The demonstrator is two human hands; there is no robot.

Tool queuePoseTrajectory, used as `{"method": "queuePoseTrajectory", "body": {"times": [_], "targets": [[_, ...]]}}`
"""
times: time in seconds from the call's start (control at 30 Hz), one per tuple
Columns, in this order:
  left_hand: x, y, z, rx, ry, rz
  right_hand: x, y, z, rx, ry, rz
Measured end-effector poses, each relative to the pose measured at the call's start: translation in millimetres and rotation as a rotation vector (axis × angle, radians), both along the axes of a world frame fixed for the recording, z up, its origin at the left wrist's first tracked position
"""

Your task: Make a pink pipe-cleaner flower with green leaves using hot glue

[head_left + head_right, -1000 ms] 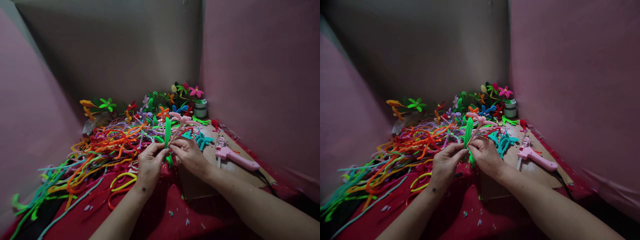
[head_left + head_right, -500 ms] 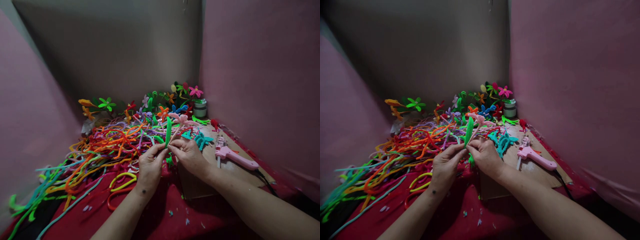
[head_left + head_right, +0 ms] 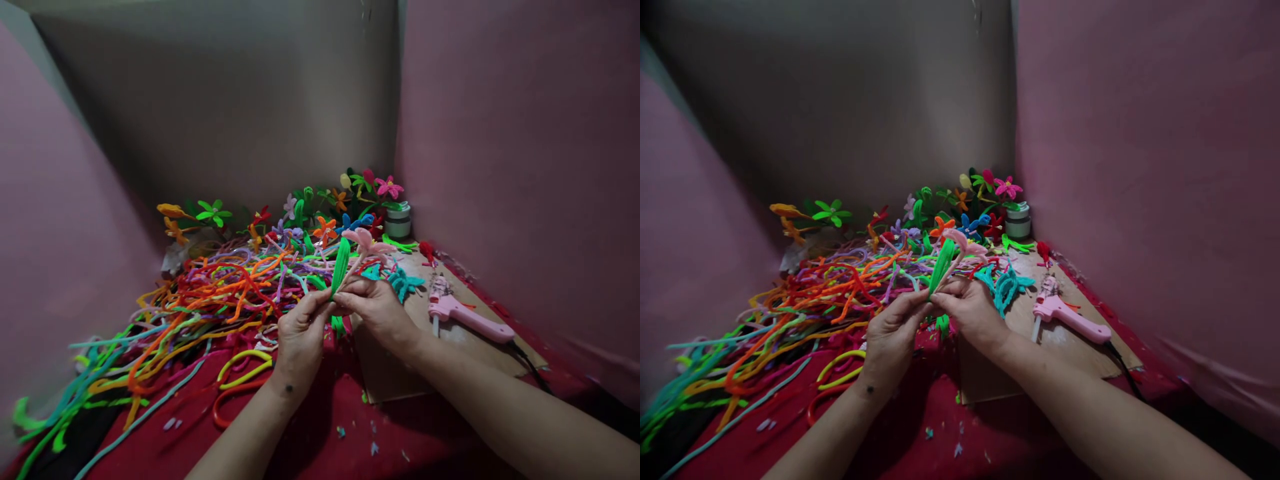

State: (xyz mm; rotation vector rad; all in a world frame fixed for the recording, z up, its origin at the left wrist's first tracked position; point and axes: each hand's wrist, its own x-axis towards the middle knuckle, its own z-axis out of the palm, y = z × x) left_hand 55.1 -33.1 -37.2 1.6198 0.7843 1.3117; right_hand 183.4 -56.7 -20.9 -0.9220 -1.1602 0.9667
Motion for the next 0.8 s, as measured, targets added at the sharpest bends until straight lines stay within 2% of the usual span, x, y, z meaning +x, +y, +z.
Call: {"method": "queuePoseTrajectory", "body": {"times": [0.1,0.17,0.27,0.47,0.8], "targets": [[-1.8,-0.9,-2.1,0.067,0.051,0.012,1.5,2.9,-4.4,0.005,0.041,0.027],[-2.0,-2.4,-0.4,0.06,0.046,-0.01,2.1,3.9,-7.3,0.021,0.002,-0.018],[-1.4,-4.6,6.3,-0.023,0.025,-0.03,2.0,3.5,-8.8,0.039,-0.04,-0.054],[-0.9,-5.5,19.5,-0.255,-0.087,-0.117,-1.1,0.6,-4.2,-0.017,0.075,0.015],[-9.6,1.7,20.2,-0.324,-0.031,-0.216,-0.5,-3.5,2.8,0.008,0.0,-0.056]]}}
